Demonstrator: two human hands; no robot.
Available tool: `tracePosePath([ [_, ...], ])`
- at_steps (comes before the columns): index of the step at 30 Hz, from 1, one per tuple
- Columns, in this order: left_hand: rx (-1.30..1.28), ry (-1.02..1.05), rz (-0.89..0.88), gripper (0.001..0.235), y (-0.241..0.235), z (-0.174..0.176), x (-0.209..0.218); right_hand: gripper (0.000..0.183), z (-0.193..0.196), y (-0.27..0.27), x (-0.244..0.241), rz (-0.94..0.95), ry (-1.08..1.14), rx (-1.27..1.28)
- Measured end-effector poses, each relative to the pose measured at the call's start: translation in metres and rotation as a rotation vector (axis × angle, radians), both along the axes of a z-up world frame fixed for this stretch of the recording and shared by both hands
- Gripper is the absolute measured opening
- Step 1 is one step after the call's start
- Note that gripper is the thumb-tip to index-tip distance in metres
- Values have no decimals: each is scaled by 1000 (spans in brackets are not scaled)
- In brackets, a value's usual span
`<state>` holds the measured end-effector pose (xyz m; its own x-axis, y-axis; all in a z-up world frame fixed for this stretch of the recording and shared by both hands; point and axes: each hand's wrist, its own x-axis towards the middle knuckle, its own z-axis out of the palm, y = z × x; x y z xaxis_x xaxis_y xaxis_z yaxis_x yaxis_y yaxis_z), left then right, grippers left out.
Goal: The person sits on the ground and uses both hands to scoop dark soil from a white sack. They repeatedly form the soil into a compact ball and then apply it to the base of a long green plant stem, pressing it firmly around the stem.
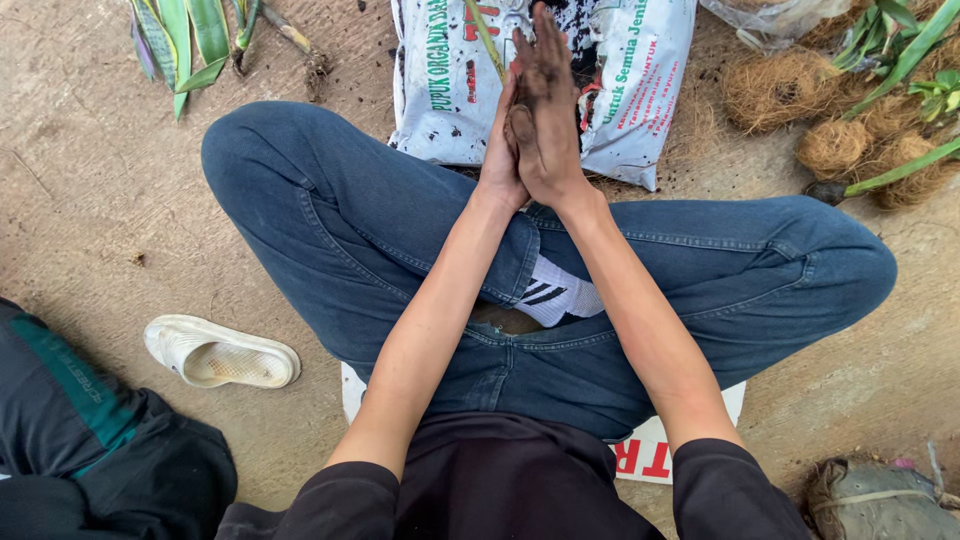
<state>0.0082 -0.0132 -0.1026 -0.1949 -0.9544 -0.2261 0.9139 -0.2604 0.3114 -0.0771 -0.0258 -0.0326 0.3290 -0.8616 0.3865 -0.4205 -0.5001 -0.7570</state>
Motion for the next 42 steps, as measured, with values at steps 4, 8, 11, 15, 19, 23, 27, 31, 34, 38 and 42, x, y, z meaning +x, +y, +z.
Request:
tracePosePath([
  [4,-207,-237,62,63,1,15,-5,66,-9,4,3,-4,47,109],
  [8,-230,-226,-6,61,-3,17,-11,59,-11,5,0,-12,-12,123],
  [11,-205,-33,-28,61,-4,12,-10,53,-7,9,-1,-101,-8,174],
  [15,-257,34,40,59,0,2,-1,49,1,23,0,-97,-6,193],
  [19,-247,-265,80,61,-4,-1,-2,47,11,28,2,-18,-30,264],
  [23,-189,-295,94,63,-1,7,-5,48,16,27,-2,13,-37,280],
  [27,-161,-265,74,64,-2,23,-9,52,18,24,-7,11,-76,245],
  [31,-195,-220,59,66,2,34,-7,57,16,25,-7,-29,-30,207],
  [34,-250,-323,44,66,2,37,-8,58,15,22,-9,9,43,203],
  [38,-194,-143,13,63,-1,33,-12,60,16,19,-11,-26,123,172],
  [42,-34,204,-8,60,-4,23,-7,56,20,24,-11,-115,115,42],
])
